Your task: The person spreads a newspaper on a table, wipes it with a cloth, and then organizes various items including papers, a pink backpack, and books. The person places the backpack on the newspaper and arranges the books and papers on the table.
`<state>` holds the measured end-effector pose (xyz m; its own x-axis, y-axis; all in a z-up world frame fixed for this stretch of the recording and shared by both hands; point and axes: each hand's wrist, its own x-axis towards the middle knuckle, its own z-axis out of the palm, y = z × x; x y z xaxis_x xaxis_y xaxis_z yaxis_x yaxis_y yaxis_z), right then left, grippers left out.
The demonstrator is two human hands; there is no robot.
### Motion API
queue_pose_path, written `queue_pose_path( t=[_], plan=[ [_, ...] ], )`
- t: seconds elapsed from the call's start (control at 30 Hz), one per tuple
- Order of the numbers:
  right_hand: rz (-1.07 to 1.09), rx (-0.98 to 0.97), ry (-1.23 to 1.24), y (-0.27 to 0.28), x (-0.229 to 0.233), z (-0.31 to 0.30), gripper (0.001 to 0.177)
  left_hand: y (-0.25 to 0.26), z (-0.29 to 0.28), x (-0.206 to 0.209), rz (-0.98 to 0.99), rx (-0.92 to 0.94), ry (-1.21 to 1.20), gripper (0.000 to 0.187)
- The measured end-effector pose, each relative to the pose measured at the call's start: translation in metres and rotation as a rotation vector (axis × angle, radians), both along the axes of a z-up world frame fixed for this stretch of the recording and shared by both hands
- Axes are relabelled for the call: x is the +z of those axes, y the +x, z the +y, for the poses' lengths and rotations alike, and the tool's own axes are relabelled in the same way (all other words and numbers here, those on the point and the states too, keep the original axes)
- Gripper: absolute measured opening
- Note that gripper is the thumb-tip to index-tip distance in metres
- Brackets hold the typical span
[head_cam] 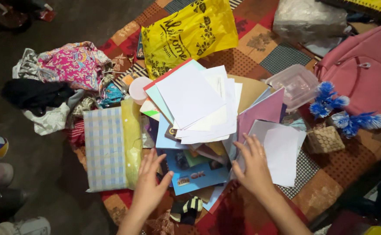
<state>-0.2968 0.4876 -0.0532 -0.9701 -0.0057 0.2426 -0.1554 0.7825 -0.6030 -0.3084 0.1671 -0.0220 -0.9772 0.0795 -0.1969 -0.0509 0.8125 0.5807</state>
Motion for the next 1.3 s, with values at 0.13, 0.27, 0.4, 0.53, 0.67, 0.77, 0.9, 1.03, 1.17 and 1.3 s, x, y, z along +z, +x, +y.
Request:
queue_pose_path(
  t=[0.13, 0.27, 0.4, 0.53, 0.67, 0.77, 0.9, 1.03, 1.17, 1.3],
  plan=[
    [0.031, -0.037, -0.008, -0.012, 0.003, 0.009, 0.056, -0.007, 0.025, 0.004, -0.088, -0.031, -0.042, 0.069],
    [0.0, -0.031, 0.031, -0.008, 0.001, 0.011, 0.054, 0.003, 0.038, 0.004, -0.016, -0.106, 0.041, 0.062],
    [-0.038, 0.024, 0.062, 0.004, 0.004, -0.007, 0.053, 0.028, 0.026, 0.007, -0.027, -0.104, 0.017, 0.063],
    [-0.09, 0.095, 0.042, 0.03, 0.014, -0.04, 0.049, 0.065, -0.002, 0.012, -0.003, -0.063, 0.015, 0.064],
    [-0.095, 0.173, -0.032, 0.066, 0.029, -0.071, 0.047, 0.108, -0.027, 0.014, -0.048, -0.006, 0.046, 0.065],
    [-0.05, 0.204, -0.037, 0.102, 0.041, -0.083, 0.047, 0.139, -0.035, 0.015, 0.108, -0.024, 0.086, 0.062],
    [-0.014, 0.22, 0.058, 0.165, 0.052, -0.08, 0.05, 0.18, -0.042, 0.016, 0.176, -0.02, 0.124, 0.063],
    [-0.053, 0.161, 0.203, 0.21, 0.054, -0.04, 0.063, 0.195, -0.032, 0.02, 0.247, -0.045, 0.214, 0.063],
    [-0.091, -0.023, 0.364, 0.229, 0.046, 0.04, 0.058, 0.205, 0.003, 0.027, 0.282, -0.108, 0.267, 0.062],
    [-0.053, -0.211, 0.393, 0.239, 0.027, 0.123, 0.054, 0.207, 0.027, 0.042, 0.314, -0.201, 0.307, 0.06]
  ],
)
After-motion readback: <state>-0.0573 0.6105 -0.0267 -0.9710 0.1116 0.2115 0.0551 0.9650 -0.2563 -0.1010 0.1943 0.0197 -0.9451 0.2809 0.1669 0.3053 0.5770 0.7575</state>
